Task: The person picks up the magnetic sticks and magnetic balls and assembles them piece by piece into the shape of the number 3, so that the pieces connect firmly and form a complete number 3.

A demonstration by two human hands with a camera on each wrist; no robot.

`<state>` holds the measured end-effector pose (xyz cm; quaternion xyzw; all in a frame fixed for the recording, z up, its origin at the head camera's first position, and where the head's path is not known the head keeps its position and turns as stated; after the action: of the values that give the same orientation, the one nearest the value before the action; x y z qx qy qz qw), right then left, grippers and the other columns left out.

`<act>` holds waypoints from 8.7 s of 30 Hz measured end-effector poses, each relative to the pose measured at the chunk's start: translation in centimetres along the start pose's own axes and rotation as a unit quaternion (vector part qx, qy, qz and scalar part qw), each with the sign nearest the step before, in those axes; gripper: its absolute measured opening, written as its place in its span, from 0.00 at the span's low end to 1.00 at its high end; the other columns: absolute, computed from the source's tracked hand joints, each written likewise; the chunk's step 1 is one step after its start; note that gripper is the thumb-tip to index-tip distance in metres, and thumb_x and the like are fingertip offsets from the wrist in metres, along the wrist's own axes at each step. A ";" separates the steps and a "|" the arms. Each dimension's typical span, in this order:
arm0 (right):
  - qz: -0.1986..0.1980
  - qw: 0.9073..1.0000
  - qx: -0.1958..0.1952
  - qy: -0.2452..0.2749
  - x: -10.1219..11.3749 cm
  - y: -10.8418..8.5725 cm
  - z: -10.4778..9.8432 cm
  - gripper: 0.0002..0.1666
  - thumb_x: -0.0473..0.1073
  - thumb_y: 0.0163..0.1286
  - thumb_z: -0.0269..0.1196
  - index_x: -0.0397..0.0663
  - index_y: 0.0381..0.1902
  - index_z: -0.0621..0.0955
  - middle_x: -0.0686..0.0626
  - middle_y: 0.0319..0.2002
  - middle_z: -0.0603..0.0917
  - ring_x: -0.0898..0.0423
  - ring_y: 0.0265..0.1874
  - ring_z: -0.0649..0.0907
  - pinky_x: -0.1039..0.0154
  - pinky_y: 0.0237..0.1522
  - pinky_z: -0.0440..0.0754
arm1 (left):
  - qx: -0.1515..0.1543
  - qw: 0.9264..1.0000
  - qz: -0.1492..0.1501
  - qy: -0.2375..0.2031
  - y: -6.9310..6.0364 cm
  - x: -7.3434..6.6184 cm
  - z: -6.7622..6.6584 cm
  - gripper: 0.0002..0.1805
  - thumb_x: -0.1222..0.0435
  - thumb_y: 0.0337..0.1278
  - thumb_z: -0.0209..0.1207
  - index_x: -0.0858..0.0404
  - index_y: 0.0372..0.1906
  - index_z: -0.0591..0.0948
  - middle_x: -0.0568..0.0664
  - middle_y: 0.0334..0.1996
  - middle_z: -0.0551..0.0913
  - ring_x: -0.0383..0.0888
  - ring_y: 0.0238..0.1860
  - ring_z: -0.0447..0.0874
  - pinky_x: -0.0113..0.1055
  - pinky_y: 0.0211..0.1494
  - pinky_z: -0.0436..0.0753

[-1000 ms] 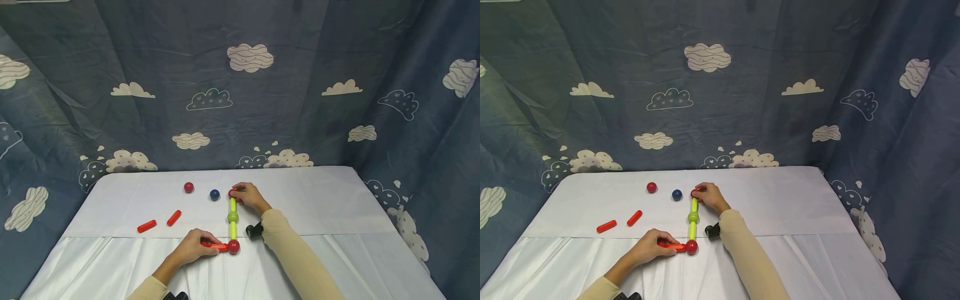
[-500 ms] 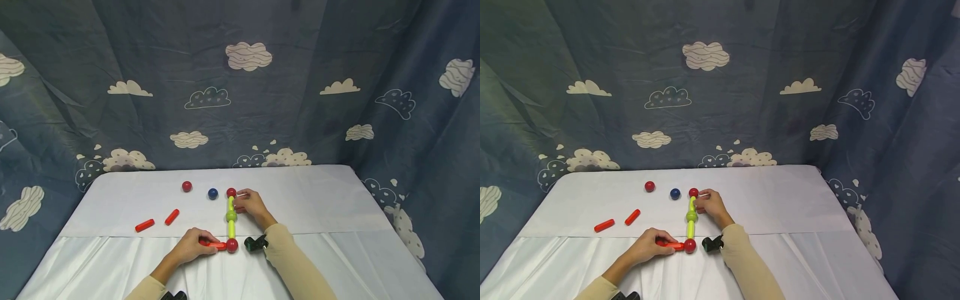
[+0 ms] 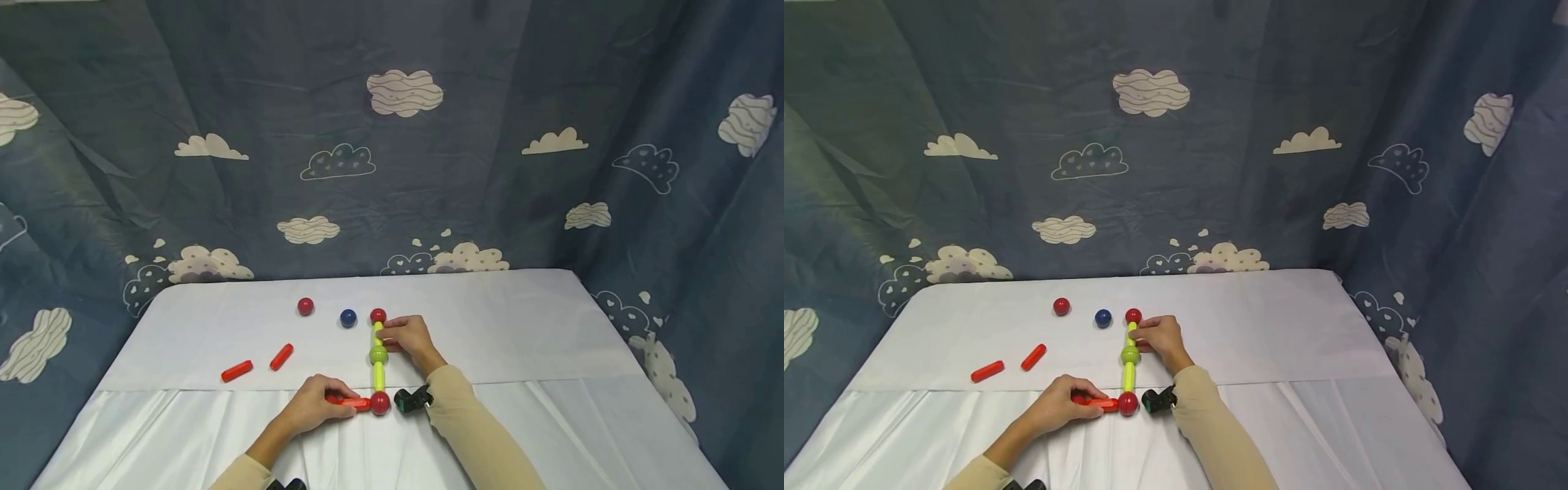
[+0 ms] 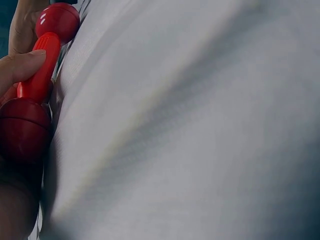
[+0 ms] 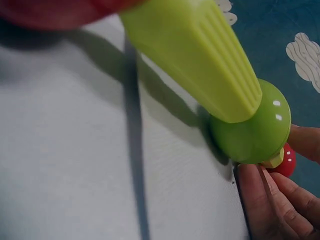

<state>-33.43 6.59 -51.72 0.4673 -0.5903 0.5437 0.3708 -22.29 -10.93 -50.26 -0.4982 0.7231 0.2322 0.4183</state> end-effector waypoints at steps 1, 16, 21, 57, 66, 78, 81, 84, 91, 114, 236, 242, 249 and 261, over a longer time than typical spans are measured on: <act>0.006 1.000 -0.003 -0.004 0.0 0.1 0.0 0.19 0.33 0.54 0.72 0.31 0.43 0.81 0.40 0.36 0.84 0.55 0.25 0.86 0.62 0.29 0.84 | -0.001 1.000 0.001 0.001 0.0 0.0 0.0 0.11 0.60 0.44 0.73 0.56 0.36 0.88 0.42 0.34 0.84 0.40 0.37 0.74 0.34 0.44 0.72; 0.021 1.000 0.005 -0.008 -0.2 0.6 0.3 0.18 0.32 0.52 0.72 0.32 0.41 0.83 0.40 0.37 0.85 0.56 0.21 0.85 0.62 0.27 0.83 | -0.001 1.000 -0.016 -0.013 0.2 0.5 0.0 0.11 0.61 0.44 0.73 0.56 0.37 0.88 0.42 0.35 0.84 0.40 0.37 0.73 0.34 0.43 0.71; 0.018 1.000 0.009 -0.009 0.0 0.5 0.4 0.16 0.32 0.53 0.72 0.32 0.41 0.83 0.41 0.35 0.85 0.57 0.21 0.84 0.62 0.27 0.83 | -0.003 0.999 -0.027 -0.022 0.0 0.5 0.0 0.11 0.61 0.44 0.73 0.56 0.37 0.88 0.42 0.34 0.83 0.41 0.36 0.72 0.34 0.41 0.70; -0.002 1.000 0.006 0.006 -0.4 0.6 0.3 0.18 0.32 0.51 0.73 0.31 0.40 0.83 0.42 0.33 0.86 0.55 0.23 0.86 0.62 0.27 0.83 | -0.111 0.936 -0.189 0.274 0.6 4.6 -12.1 0.16 0.69 0.50 0.68 0.69 0.46 0.82 0.56 0.37 0.83 0.51 0.39 0.78 0.51 0.52 0.77; 0.001 1.000 0.006 0.006 -0.3 0.7 0.2 0.18 0.33 0.50 0.74 0.32 0.39 0.82 0.42 0.32 0.86 0.56 0.22 0.85 0.63 0.26 0.83 | -0.106 0.947 -0.163 0.255 1.3 4.5 -11.5 0.15 0.70 0.50 0.68 0.67 0.45 0.84 0.55 0.39 0.83 0.51 0.43 0.77 0.51 0.54 0.76; 0.003 1.000 0.001 -0.005 -0.5 0.3 0.1 0.18 0.34 0.50 0.74 0.33 0.40 0.83 0.42 0.32 0.86 0.56 0.22 0.85 0.62 0.27 0.83 | -0.085 0.959 -0.136 0.232 3.9 2.5 -9.6 0.15 0.67 0.51 0.68 0.62 0.46 0.84 0.49 0.35 0.82 0.47 0.39 0.74 0.46 0.50 0.77; 0.003 1.000 0.000 -0.011 -0.5 0.2 0.1 0.19 0.34 0.51 0.74 0.33 0.40 0.83 0.43 0.33 0.85 0.56 0.23 0.85 0.63 0.27 0.83 | -0.082 0.965 -0.108 0.224 5.2 1.1 -9.2 0.14 0.67 0.50 0.69 0.62 0.44 0.85 0.47 0.32 0.81 0.45 0.35 0.73 0.42 0.46 0.77; 0.001 1.000 0.000 -0.013 -0.5 0.2 0.1 0.19 0.35 0.51 0.74 0.33 0.40 0.83 0.43 0.33 0.86 0.56 0.23 0.85 0.63 0.27 0.83 | -0.073 0.969 -0.081 0.223 6.6 -0.2 -8.6 0.14 0.67 0.50 0.69 0.62 0.44 0.85 0.47 0.31 0.81 0.43 0.34 0.73 0.39 0.43 0.77; -0.005 1.000 0.003 -0.003 -0.7 0.6 0.3 0.18 0.34 0.50 0.74 0.32 0.40 0.83 0.42 0.32 0.86 0.56 0.22 0.85 0.63 0.27 0.83 | -0.039 0.968 -0.066 0.238 9.3 -1.6 -6.8 0.14 0.67 0.50 0.69 0.62 0.44 0.86 0.48 0.37 0.84 0.44 0.36 0.76 0.39 0.47 0.79; 0.000 1.000 -0.006 0.007 -0.4 0.1 0.1 0.18 0.34 0.49 0.75 0.33 0.38 0.84 0.44 0.30 0.86 0.58 0.21 0.84 0.63 0.26 0.83 | -0.015 0.955 -0.083 0.283 11.2 -1.7 -5.6 0.15 0.65 0.51 0.69 0.61 0.46 0.86 0.50 0.40 0.84 0.46 0.41 0.76 0.43 0.54 0.77; -0.006 1.000 -0.006 -0.015 -0.6 0.2 0.1 0.17 0.36 0.50 0.75 0.35 0.38 0.84 0.44 0.31 0.86 0.58 0.22 0.84 0.64 0.27 0.83 | -0.025 0.973 -0.102 0.207 10.4 0.9 -8.2 0.17 0.69 0.47 0.69 0.60 0.46 0.83 0.55 0.42 0.81 0.49 0.44 0.78 0.48 0.53 0.77; -0.008 1.000 -0.006 -0.013 -0.7 0.3 0.1 0.17 0.36 0.50 0.75 0.35 0.39 0.84 0.44 0.31 0.86 0.58 0.22 0.84 0.64 0.26 0.83 | -0.037 0.971 -0.085 0.219 10.7 0.8 -7.8 0.17 0.69 0.46 0.68 0.61 0.46 0.83 0.55 0.41 0.80 0.52 0.49 0.77 0.51 0.57 0.73; -0.013 1.000 -0.011 -0.023 -0.7 0.2 0.1 0.18 0.36 0.51 0.74 0.35 0.39 0.84 0.44 0.32 0.86 0.58 0.23 0.85 0.64 0.27 0.83 | -0.037 0.968 -0.092 0.232 11.1 1.3 -7.0 0.16 0.67 0.50 0.67 0.60 0.46 0.80 0.54 0.43 0.78 0.53 0.51 0.76 0.51 0.60 0.73; -0.012 1.000 -0.009 -0.026 -0.6 0.0 0.3 0.18 0.37 0.51 0.75 0.35 0.40 0.84 0.44 0.32 0.86 0.58 0.23 0.84 0.64 0.27 0.83 | -0.049 0.962 -0.085 0.255 11.5 1.4 -6.7 0.13 0.61 0.50 0.69 0.59 0.40 0.82 0.50 0.36 0.76 0.48 0.41 0.74 0.48 0.55 0.74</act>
<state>-33.28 6.39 -52.30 0.4849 -0.5987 0.5215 0.3666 -35.50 -12.16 -48.70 -0.6201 0.7489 0.0962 0.2133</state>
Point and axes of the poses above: each hand's wrist, its own y-axis towards the middle knuckle, its own z-axis out of the palm, x = y × z, the point moved 8 cm from there along y, towards the middle knuckle
